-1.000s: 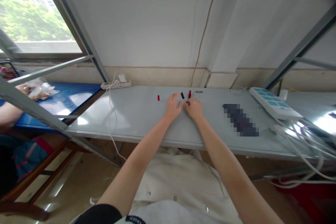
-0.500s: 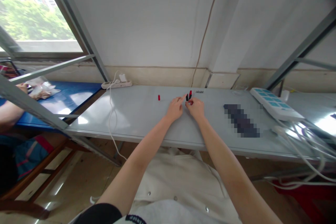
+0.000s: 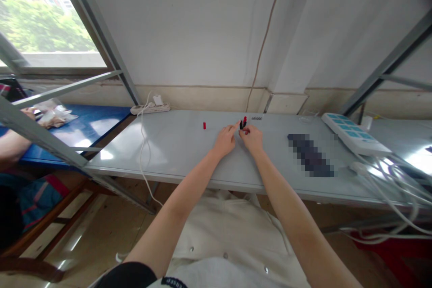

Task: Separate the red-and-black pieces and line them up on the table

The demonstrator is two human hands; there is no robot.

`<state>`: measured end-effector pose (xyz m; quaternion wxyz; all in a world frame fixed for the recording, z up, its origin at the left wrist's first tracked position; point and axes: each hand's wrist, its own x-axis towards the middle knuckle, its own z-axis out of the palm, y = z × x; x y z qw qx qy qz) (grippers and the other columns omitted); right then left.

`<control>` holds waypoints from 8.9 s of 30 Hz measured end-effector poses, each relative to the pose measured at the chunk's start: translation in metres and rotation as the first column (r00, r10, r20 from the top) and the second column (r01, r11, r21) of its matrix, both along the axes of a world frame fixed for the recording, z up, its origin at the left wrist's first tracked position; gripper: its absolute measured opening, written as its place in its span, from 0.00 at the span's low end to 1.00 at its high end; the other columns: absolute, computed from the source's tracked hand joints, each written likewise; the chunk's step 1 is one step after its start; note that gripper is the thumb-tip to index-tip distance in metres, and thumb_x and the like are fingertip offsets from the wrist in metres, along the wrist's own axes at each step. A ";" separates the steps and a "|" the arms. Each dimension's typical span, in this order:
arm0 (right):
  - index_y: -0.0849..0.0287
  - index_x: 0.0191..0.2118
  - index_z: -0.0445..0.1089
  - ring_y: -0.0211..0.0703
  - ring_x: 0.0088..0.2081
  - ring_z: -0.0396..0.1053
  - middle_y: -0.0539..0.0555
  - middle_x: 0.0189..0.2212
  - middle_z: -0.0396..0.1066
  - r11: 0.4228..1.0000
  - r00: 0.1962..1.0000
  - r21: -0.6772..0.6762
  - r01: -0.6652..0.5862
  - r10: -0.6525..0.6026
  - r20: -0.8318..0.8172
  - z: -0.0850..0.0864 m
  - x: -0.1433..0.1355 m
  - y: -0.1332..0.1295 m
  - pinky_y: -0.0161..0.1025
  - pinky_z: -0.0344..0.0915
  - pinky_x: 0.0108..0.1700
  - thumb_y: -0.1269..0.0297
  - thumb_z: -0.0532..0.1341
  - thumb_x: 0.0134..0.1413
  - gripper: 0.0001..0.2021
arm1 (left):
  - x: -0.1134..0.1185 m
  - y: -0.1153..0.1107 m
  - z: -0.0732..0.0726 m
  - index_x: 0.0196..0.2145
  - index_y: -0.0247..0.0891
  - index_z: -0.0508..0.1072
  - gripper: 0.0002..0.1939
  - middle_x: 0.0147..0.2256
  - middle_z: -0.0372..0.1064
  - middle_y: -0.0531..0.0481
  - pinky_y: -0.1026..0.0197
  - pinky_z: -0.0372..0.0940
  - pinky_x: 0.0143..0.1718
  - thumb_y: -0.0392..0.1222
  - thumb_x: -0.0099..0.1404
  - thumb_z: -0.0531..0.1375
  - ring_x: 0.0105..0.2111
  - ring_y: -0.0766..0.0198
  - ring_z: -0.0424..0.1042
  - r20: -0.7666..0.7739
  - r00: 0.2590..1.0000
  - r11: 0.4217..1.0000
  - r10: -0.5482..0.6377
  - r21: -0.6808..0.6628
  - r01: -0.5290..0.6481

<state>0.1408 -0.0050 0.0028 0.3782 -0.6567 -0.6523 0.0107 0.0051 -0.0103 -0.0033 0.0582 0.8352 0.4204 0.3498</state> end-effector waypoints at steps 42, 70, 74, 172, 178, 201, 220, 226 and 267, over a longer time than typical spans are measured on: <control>0.60 0.29 0.68 0.39 0.31 0.65 0.52 0.27 0.69 0.978 0.977 0.008 -0.209 0.209 0.052 -0.008 0.001 0.002 0.36 0.57 0.36 0.67 0.55 0.47 0.06 | -0.090 0.066 0.083 0.31 0.38 0.75 0.08 0.37 0.70 0.45 0.54 0.55 0.44 0.41 0.55 0.57 0.43 0.56 0.64 -0.633 0.767 0.974 0.111 -0.083 -0.209; 0.59 0.29 0.69 0.40 0.32 0.65 0.53 0.27 0.69 0.981 0.977 -0.030 -0.194 0.196 0.082 -0.009 0.005 0.003 0.37 0.58 0.38 0.67 0.55 0.47 0.06 | -0.091 0.063 0.084 0.32 0.37 0.75 0.08 0.40 0.70 0.44 0.53 0.55 0.46 0.40 0.55 0.58 0.46 0.55 0.63 -0.620 0.777 0.960 0.110 -0.135 -0.244; 0.59 0.29 0.69 0.40 0.32 0.65 0.53 0.27 0.69 0.981 0.979 -0.033 -0.189 0.191 0.077 -0.008 0.005 0.002 0.37 0.58 0.38 0.67 0.55 0.47 0.06 | -0.091 0.061 0.086 0.32 0.38 0.74 0.09 0.40 0.70 0.45 0.54 0.55 0.45 0.42 0.56 0.57 0.45 0.56 0.63 -0.632 0.767 0.959 0.111 -0.133 -0.249; 0.62 0.51 0.63 0.54 0.54 0.54 0.63 0.53 0.59 0.982 0.987 -0.186 -0.040 0.068 0.146 -0.029 0.012 0.012 0.52 0.49 0.54 0.61 0.48 0.54 0.20 | -0.013 0.014 0.000 0.32 0.37 0.68 0.05 0.28 0.70 0.50 0.64 0.61 0.32 0.38 0.55 0.57 0.27 0.68 0.68 0.473 0.853 0.976 0.218 -0.104 -0.191; 0.62 0.34 0.66 0.46 0.38 0.64 0.61 0.35 0.67 0.982 0.973 0.122 -0.142 0.161 -0.165 -0.019 0.003 0.015 0.46 0.60 0.44 0.61 0.50 0.50 0.12 | -0.014 0.015 0.000 0.32 0.38 0.68 0.05 0.29 0.70 0.51 0.64 0.62 0.32 0.39 0.55 0.57 0.27 0.68 0.68 0.496 0.840 0.976 0.218 -0.111 -0.188; 0.59 0.26 0.62 0.31 0.18 0.55 0.46 0.17 0.62 0.980 0.486 0.021 -0.197 0.116 -0.866 0.001 0.001 0.009 0.32 0.53 0.21 0.52 0.61 0.38 0.14 | -0.015 0.012 0.005 0.31 0.36 0.68 0.06 0.28 0.70 0.50 0.65 0.62 0.31 0.38 0.54 0.57 0.27 0.69 0.67 0.582 0.772 0.964 0.254 -0.215 -0.156; 0.58 0.25 0.62 0.29 0.16 0.53 0.44 0.16 0.60 0.951 0.416 0.031 -0.306 0.163 -0.895 0.002 0.002 0.008 0.32 0.50 0.20 0.54 0.62 0.37 0.14 | -0.017 0.024 -0.002 0.33 0.35 0.72 0.09 0.31 0.72 0.49 0.64 0.65 0.33 0.40 0.54 0.58 0.28 0.69 0.68 0.668 0.693 0.948 0.271 -0.310 -0.072; 0.59 0.25 0.62 0.30 0.17 0.55 0.45 0.16 0.61 0.960 0.368 0.051 -0.274 0.154 -0.917 0.002 0.002 0.008 0.32 0.51 0.20 0.53 0.63 0.35 0.15 | -0.012 0.020 -0.002 0.45 0.39 0.70 0.18 0.41 0.71 0.46 0.66 0.65 0.28 0.35 0.55 0.56 0.32 0.68 0.70 0.621 0.778 0.951 0.097 -0.288 0.111; 0.60 0.24 0.64 0.29 0.17 0.58 0.47 0.15 0.63 0.885 -0.136 -0.018 -0.465 -0.091 -0.986 0.011 0.003 0.004 0.28 0.57 0.19 0.71 0.54 0.52 0.07 | -0.013 0.070 0.078 0.32 0.34 0.72 0.08 0.31 0.70 0.49 0.64 0.61 0.35 0.39 0.55 0.58 0.30 0.68 0.66 -0.054 0.996 0.961 -0.071 -0.272 0.054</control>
